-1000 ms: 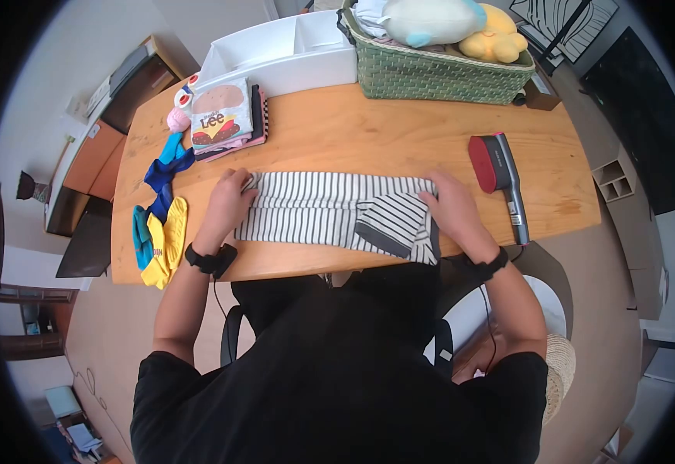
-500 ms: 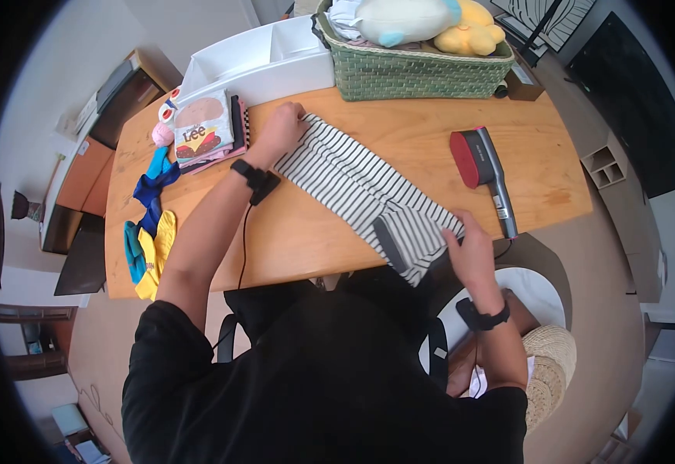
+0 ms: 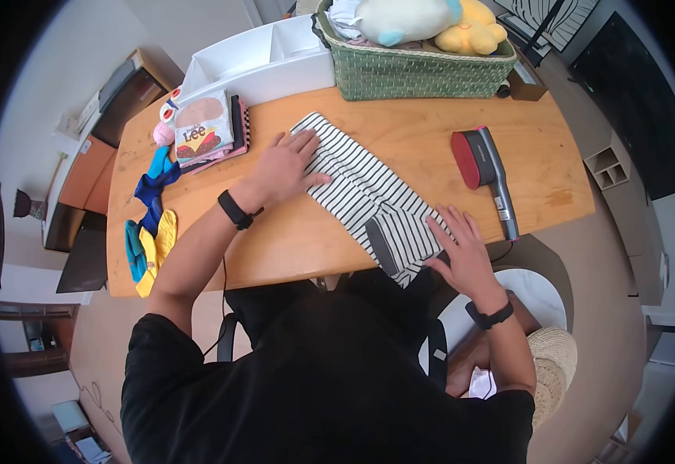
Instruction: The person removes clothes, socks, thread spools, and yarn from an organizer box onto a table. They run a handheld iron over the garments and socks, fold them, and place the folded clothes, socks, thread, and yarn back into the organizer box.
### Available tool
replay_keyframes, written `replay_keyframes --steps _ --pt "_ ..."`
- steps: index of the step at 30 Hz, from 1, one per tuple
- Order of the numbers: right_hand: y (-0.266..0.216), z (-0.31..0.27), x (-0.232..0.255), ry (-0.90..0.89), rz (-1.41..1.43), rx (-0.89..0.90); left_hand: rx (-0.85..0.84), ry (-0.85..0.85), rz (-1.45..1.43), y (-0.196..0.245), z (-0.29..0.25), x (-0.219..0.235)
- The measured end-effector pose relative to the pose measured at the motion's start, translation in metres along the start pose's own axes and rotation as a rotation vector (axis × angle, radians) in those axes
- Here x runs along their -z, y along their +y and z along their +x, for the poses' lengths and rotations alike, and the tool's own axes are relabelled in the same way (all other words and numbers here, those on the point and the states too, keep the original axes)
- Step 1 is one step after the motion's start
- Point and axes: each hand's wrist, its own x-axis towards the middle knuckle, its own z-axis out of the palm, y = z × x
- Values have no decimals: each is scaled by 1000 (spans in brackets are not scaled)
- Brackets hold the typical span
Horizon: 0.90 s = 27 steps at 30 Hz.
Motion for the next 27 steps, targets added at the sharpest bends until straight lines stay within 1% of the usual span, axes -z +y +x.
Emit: replay_keyframes --steps 1,2,4,5,7,9,11,12,14,15,17,18,20,21,23,24,25,26,27 --pt "0 -1 -3 5 -4 -3 -20 76 -50 -2 1 5" --pt "0 -2 -4 10 -7 -6 -21 79 -49 -3 8 10" --pt "-6 -1 -1 15 -15 -8 -12 21 -1 -10 32 19" --pt "-9 -1 1 17 -21 -11 -8 170 -23 -14 46 12" --pt "-10 -1 0 22 -30 -7 -7 174 -57 -38 81 -3" --pt "-11 -1 0 25 -40 -7 -8 176 -95 -53 109 -4" --pt "-10 -2 1 -3 -23 -18 -23 -161 -231 -62 129 -3" --pt "-8 -2 0 -2 -25 -23 -28 -161 -232 -66 137 -2" --pt "-3 -4 -5 -8 -49 -1 -30 -277 -203 -72 146 0" --pt "-1 -4 -6 -11 -45 -5 -31 -283 -205 -74 148 2" --pt "3 -5 -7 -7 -205 67 30 -319 -145 -78 153 10" --pt "3 -4 -7 -12 -202 68 32 -323 -148 -80 155 14" --pt "-2 0 -9 103 -280 228 24 -290 -18 -83 158 15" --pt "-7 1 -12 98 -277 228 25 -295 -22 -81 157 10" --pt "-15 5 -15 139 -155 223 -8 -85 305 -71 158 -1" --pt "-17 7 -16 138 -153 223 -109 25 362 -56 144 6" --pt "-19 8 -17 131 -80 234 -213 133 416 -32 118 19" --pt "-20 7 -19 121 -6 243 -252 127 440 -8 95 30" --pt "-21 5 -20 114 -1 238 -265 85 387 15 68 37"
